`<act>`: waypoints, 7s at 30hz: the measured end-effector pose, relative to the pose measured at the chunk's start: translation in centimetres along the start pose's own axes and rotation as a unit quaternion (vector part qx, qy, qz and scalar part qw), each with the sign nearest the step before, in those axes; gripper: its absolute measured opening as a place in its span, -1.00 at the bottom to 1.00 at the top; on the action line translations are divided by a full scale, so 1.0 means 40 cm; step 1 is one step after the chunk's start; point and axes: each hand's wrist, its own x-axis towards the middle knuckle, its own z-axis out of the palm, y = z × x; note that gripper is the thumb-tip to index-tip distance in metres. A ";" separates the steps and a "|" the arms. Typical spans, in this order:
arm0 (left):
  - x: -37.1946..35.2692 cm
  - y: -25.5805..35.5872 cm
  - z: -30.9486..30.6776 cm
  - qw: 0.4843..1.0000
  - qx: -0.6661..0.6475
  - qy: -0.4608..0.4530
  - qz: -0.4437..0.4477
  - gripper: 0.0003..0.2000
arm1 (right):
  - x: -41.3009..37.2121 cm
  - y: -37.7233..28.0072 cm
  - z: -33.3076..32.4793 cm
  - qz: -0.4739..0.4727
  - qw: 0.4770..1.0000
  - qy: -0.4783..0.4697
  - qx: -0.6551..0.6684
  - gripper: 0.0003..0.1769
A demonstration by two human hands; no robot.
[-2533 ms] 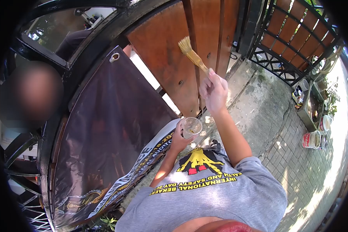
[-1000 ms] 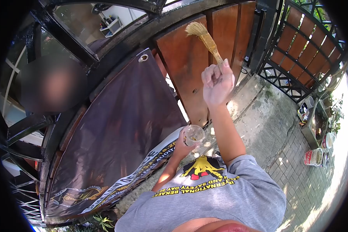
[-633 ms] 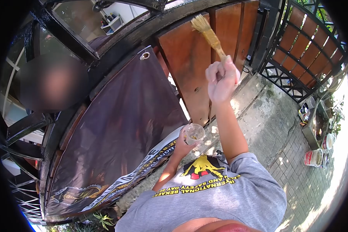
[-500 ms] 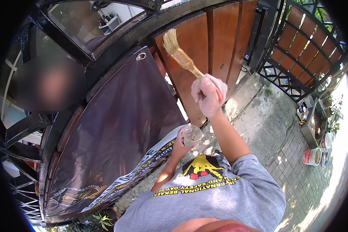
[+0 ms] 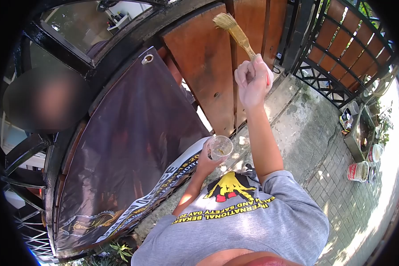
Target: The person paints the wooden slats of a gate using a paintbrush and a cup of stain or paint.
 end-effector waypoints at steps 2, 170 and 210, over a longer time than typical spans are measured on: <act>-0.005 -0.017 0.002 1.000 0.011 0.006 0.005 -0.03 | -0.006 0.005 -0.003 0.005 1.000 -0.009 -0.013 -0.52; -0.005 0.006 0.006 1.000 0.008 0.008 -0.005 -0.07 | -0.184 -0.105 0.019 -0.057 0.891 -0.164 -0.420 -0.61; -0.031 0.172 -0.020 0.948 0.183 0.153 0.211 -0.08 | -0.479 -0.186 -0.154 0.045 0.750 -0.345 -0.562 -0.61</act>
